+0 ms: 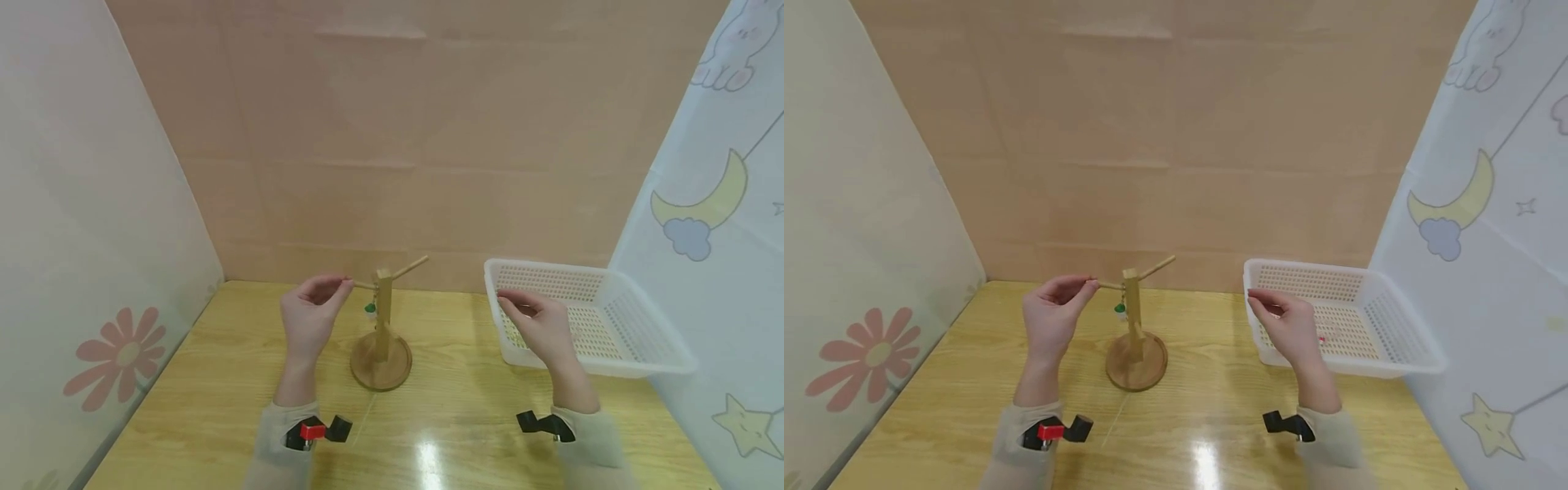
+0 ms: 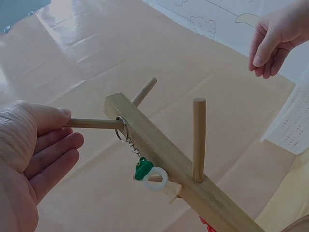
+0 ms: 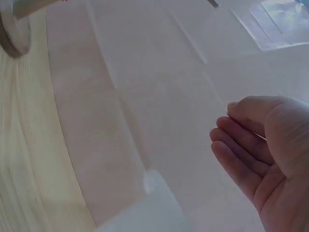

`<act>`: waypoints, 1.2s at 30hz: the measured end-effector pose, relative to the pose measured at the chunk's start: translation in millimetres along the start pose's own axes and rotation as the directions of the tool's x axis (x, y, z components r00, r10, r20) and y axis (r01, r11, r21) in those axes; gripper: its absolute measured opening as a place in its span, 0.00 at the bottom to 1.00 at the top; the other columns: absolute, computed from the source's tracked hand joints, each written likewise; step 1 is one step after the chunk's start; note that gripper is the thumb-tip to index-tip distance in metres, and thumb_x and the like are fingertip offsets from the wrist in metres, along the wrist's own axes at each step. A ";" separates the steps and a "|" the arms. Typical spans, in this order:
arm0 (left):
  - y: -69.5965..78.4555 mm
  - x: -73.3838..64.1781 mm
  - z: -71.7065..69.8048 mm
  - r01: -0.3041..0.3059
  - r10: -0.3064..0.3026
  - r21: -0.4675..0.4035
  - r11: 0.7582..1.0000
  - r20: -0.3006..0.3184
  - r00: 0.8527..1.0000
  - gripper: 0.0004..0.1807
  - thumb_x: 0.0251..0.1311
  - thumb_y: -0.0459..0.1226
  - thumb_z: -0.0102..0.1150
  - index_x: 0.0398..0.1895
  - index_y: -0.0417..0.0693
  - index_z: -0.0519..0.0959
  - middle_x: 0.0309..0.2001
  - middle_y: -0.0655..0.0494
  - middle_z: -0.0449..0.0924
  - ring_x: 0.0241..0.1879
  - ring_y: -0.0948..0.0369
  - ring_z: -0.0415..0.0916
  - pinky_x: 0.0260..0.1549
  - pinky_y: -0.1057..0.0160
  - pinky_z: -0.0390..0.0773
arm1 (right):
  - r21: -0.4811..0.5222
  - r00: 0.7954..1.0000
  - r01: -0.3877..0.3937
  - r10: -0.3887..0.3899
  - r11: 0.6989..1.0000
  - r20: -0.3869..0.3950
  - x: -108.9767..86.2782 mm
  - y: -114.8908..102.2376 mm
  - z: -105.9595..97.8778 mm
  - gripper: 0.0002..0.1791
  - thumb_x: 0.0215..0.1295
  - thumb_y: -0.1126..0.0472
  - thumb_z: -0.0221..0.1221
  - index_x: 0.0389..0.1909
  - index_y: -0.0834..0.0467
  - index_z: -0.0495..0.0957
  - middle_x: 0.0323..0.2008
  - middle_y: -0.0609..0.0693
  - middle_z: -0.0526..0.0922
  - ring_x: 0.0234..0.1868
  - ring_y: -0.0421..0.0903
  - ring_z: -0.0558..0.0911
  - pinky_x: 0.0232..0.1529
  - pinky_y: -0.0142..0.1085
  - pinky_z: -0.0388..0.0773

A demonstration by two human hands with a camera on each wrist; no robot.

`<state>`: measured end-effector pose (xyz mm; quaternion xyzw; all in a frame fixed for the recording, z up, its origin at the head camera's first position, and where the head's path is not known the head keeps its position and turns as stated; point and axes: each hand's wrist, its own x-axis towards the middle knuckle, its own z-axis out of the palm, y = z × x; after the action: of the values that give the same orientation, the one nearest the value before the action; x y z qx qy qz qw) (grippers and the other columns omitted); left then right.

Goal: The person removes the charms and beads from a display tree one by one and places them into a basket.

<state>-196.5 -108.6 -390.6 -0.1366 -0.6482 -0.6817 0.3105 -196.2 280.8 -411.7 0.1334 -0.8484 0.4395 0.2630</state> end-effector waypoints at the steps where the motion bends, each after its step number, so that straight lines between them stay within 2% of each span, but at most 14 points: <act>1: -0.4 -0.8 0.3 -0.006 0.006 -0.003 1.000 0.009 1.000 0.05 0.60 0.27 0.78 0.38 0.35 0.90 0.37 0.41 0.91 0.33 0.63 0.89 0.35 0.69 0.89 | 0.009 1.000 0.020 -0.020 1.000 -0.002 -0.6 0.0 5.5 0.09 0.70 0.70 0.70 0.48 0.64 0.91 0.43 0.59 0.92 0.42 0.23 0.84 0.43 0.17 0.82; 7: -1.9 -6.8 6.5 -0.008 0.010 -0.024 1.000 0.048 0.999 0.04 0.61 0.24 0.75 0.37 0.33 0.87 0.40 0.42 0.91 0.37 0.62 0.90 0.39 0.67 0.90 | 0.003 0.995 0.084 -0.084 0.996 0.052 -7.6 -2.5 33.5 0.08 0.68 0.70 0.72 0.46 0.65 0.91 0.42 0.57 0.92 0.41 0.34 0.88 0.43 0.18 0.82; 11: -2.0 -8.4 11.6 -0.014 0.017 -0.044 0.999 0.062 0.998 0.05 0.62 0.23 0.74 0.37 0.32 0.85 0.41 0.41 0.90 0.39 0.61 0.90 0.41 0.66 0.90 | 0.001 0.995 0.089 -0.089 0.996 0.044 -7.3 -5.9 41.2 0.08 0.68 0.69 0.72 0.46 0.63 0.91 0.41 0.54 0.92 0.40 0.41 0.90 0.43 0.18 0.82; 15: -1.4 -9.0 14.5 -0.035 0.039 -0.072 0.997 0.056 0.998 0.05 0.61 0.22 0.74 0.36 0.31 0.85 0.39 0.38 0.90 0.38 0.61 0.90 0.41 0.65 0.90 | 0.001 0.995 0.087 -0.087 0.996 0.038 -5.0 -9.3 43.1 0.07 0.69 0.68 0.71 0.46 0.62 0.92 0.41 0.53 0.93 0.40 0.40 0.89 0.42 0.18 0.82; 21: -1.3 -10.7 14.4 -0.053 0.055 -0.086 0.995 0.030 0.998 0.05 0.58 0.20 0.74 0.35 0.29 0.85 0.38 0.35 0.89 0.37 0.62 0.90 0.39 0.65 0.91 | 0.058 0.997 0.075 -0.077 0.995 0.032 -0.1 -18.7 46.8 0.07 0.70 0.67 0.71 0.47 0.61 0.92 0.42 0.52 0.93 0.40 0.37 0.89 0.42 0.20 0.84; 26: -0.1 -13.0 16.0 -0.056 0.059 -0.093 0.994 0.032 0.998 0.05 0.58 0.19 0.75 0.34 0.29 0.86 0.38 0.35 0.89 0.38 0.59 0.91 0.40 0.62 0.91 | 0.094 0.997 0.067 -0.071 0.993 0.033 1.8 -25.0 51.7 0.07 0.70 0.66 0.71 0.47 0.60 0.92 0.42 0.51 0.93 0.41 0.37 0.89 0.42 0.21 0.85; 32: 1.2 -14.5 18.3 -0.110 0.112 -0.038 0.993 0.063 0.992 0.06 0.58 0.20 0.75 0.33 0.31 0.86 0.38 0.38 0.90 0.39 0.62 0.91 0.40 0.61 0.91 | 0.113 0.996 0.067 -0.073 0.991 0.045 2.1 -31.9 58.0 0.07 0.71 0.66 0.71 0.47 0.60 0.92 0.42 0.52 0.93 0.41 0.42 0.90 0.44 0.22 0.85; 36: 2.7 -15.4 20.0 -0.137 0.138 -0.028 0.990 0.059 0.989 0.06 0.57 0.20 0.76 0.33 0.31 0.86 0.38 0.38 0.90 0.39 0.63 0.90 0.41 0.64 0.91 | 0.111 0.994 0.084 -0.092 0.990 0.068 1.8 -35.3 60.4 0.07 0.71 0.66 0.71 0.46 0.62 0.92 0.42 0.53 0.93 0.42 0.47 0.91 0.45 0.23 0.85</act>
<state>-187.3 -85.4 -395.0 -0.2053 -0.6380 -0.6621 0.3354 -201.4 211.1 -415.5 0.2005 -0.8256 0.4678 0.2435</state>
